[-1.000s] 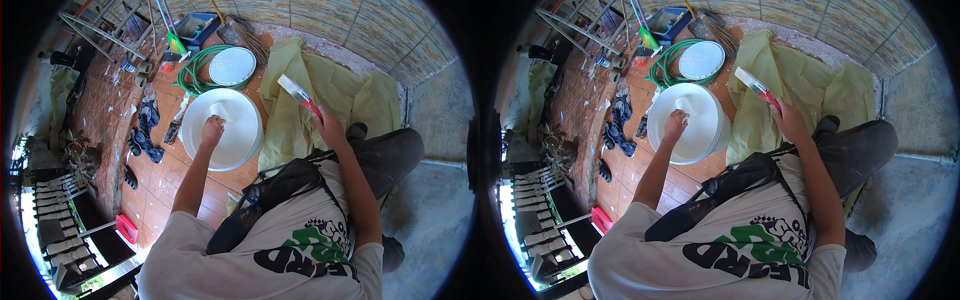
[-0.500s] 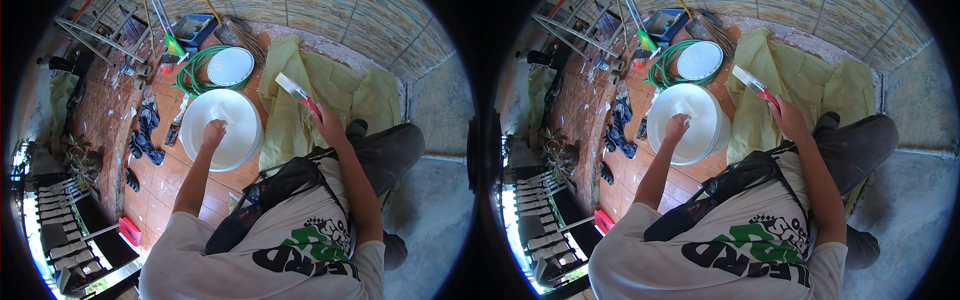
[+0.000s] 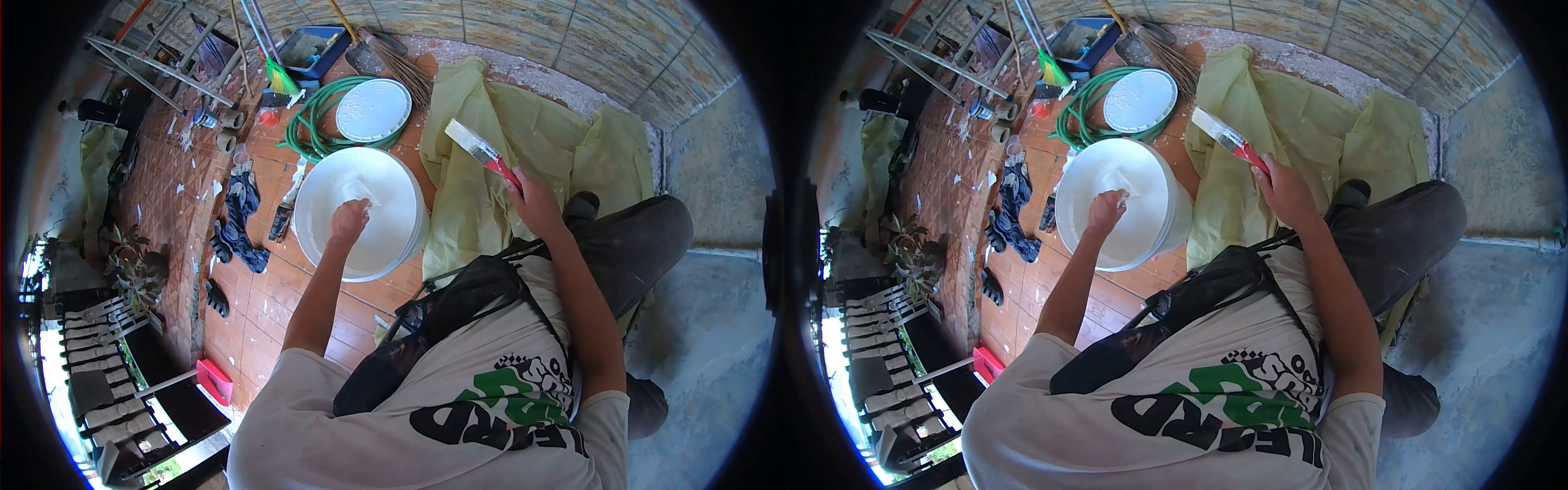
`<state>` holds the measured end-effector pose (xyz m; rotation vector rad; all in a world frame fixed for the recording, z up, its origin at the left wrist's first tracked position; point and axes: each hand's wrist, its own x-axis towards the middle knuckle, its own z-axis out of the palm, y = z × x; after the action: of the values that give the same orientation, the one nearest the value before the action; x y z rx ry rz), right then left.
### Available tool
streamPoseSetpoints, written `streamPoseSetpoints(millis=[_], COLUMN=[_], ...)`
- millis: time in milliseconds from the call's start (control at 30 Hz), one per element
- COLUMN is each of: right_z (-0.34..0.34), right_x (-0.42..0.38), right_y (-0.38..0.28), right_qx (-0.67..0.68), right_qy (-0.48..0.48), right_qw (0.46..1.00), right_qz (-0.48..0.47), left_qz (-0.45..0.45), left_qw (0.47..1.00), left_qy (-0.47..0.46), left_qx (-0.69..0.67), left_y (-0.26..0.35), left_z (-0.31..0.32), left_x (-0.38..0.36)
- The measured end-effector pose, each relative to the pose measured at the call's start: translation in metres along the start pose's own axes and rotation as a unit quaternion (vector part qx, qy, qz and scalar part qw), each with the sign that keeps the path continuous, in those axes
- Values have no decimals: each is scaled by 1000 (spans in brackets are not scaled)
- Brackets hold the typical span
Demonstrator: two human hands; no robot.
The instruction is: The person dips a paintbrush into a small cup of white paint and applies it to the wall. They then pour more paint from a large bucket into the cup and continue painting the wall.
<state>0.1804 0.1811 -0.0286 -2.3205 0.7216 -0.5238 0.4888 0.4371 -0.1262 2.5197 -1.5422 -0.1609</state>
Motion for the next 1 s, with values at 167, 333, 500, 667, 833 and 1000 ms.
streamPoseSetpoints(millis=[167,333,500,667,833,1000], right_z=[-4,-3,-4,-4,-3,-1], right_x=[1,0,0,-1,0,0], right_y=[-4,-2,-3,-5,-3,-1], right_qx=[2,7,4,13,15,18], right_qy=[-23,-15,-25,-13,-18,-14], right_qw=[1000,1000,999,1000,1000,1000], right_qz=[17,13,20,14,14,4], left_qz=[-3,-16,-47,-40,-12,3], left_qw=[1000,1000,999,999,997,997], left_qy=[-7,-14,-7,28,57,67], left_qx=[12,-8,-23,-19,-58,-34], left_y=[0,4,2,-8,-16,-23], left_z=[-3,-13,-22,-28,-47,-54], left_x=[2,5,8,9,10,8])
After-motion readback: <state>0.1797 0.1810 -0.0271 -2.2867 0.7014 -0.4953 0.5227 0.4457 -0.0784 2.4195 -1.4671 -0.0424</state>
